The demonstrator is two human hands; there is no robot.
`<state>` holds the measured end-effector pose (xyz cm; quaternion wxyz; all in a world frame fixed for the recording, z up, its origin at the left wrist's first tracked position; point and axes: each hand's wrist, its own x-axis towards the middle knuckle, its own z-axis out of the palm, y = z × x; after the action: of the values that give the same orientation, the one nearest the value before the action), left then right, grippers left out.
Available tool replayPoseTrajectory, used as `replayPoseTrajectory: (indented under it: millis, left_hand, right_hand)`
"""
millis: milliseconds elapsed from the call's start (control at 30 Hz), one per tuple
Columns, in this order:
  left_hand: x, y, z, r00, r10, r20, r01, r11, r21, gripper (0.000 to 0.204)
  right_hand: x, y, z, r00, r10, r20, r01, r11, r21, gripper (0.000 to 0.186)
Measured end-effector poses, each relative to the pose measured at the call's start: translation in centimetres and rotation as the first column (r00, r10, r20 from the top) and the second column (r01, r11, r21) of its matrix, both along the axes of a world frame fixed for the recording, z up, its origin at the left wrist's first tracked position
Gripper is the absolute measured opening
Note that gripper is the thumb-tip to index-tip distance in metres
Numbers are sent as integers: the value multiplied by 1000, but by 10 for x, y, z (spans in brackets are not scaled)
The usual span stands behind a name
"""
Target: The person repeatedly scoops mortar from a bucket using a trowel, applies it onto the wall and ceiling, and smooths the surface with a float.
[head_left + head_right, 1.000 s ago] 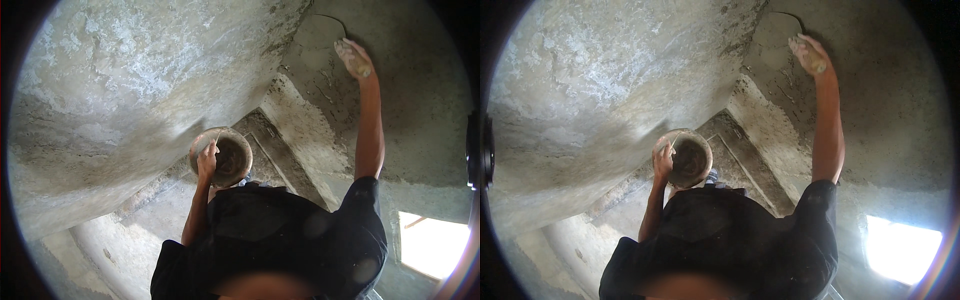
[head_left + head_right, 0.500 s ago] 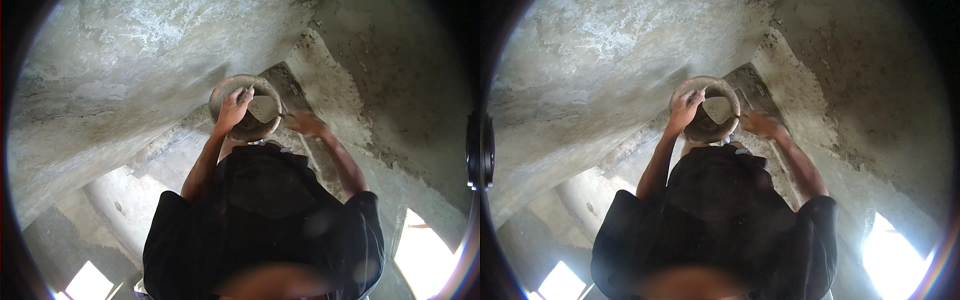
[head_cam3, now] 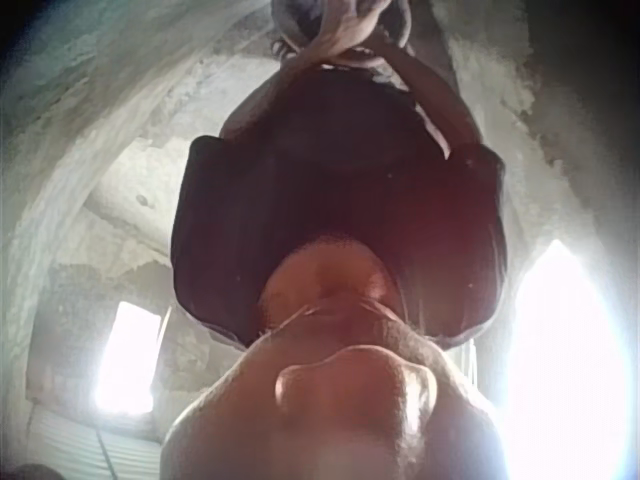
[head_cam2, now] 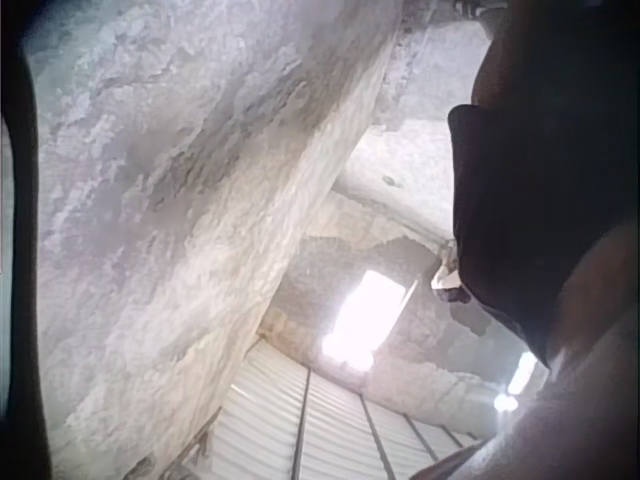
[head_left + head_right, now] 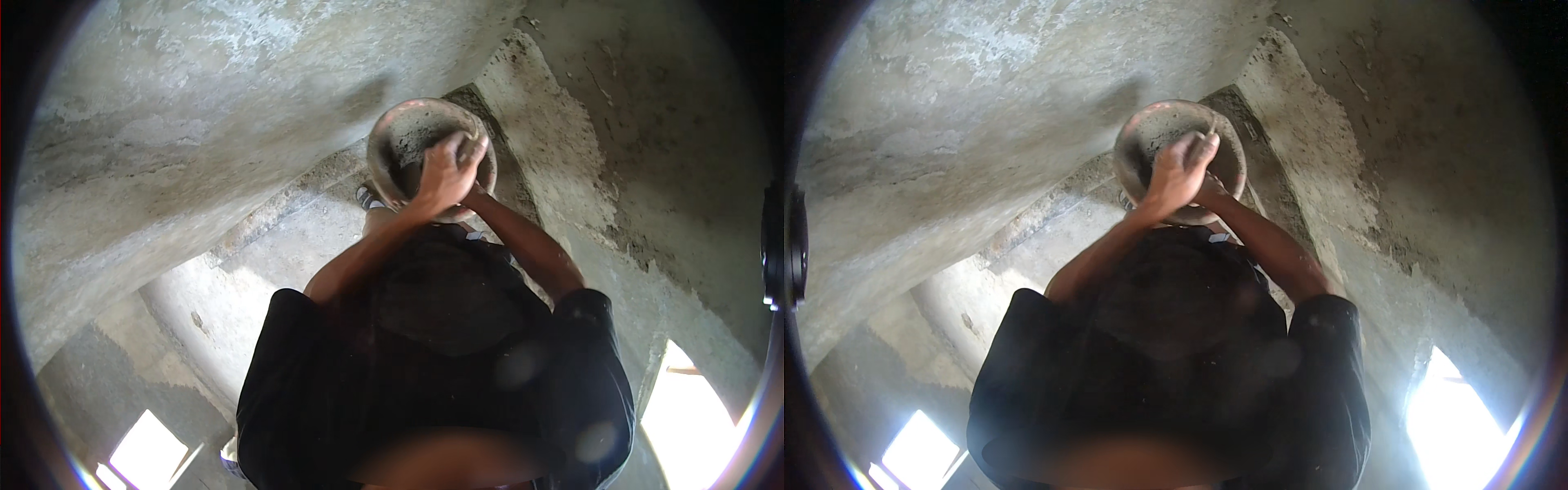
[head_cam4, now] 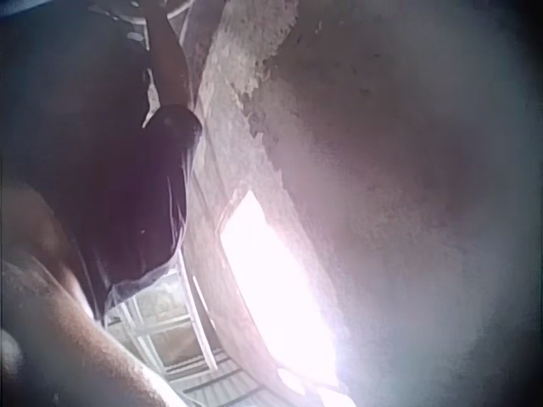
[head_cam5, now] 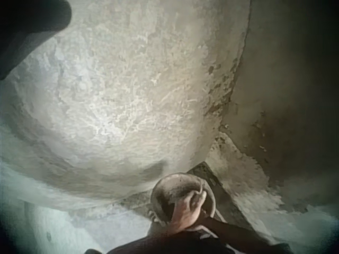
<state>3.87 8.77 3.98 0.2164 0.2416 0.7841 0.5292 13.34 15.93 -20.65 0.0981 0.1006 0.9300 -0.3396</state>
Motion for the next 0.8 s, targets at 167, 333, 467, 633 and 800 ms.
replayPoseTrajectory:
  millis: [167, 333, 467, 633, 800]
  left_hand:
    - [48, 4, -11, 995, 100, 11, -101, 984, 145, 35]
    - [41, 7, -3, 908, -37, 417, -62, 973, 222, 37]
    - [31, 12, -2, 808, -161, 566, 6, 964, 266, 33]
    - [17, 3, 7, 936, -78, 342, 24, 987, 159, 49]
    - [-12, -31, 13, 870, 70, 488, -181, 966, 185, 37]
  right_hand:
    - [57, 13, 8, 978, 174, -114, -152, 973, 175, 35]
    - [71, 29, 3, 927, 309, -210, -215, 901, 378, 31]
    - [52, 36, -7, 876, 402, -267, -205, 811, 548, 29]
    - [28, 27, -16, 786, 534, -312, -164, 667, 727, 26]
    - [-10, 23, 83, 471, 636, -612, -210, 754, 622, 25]
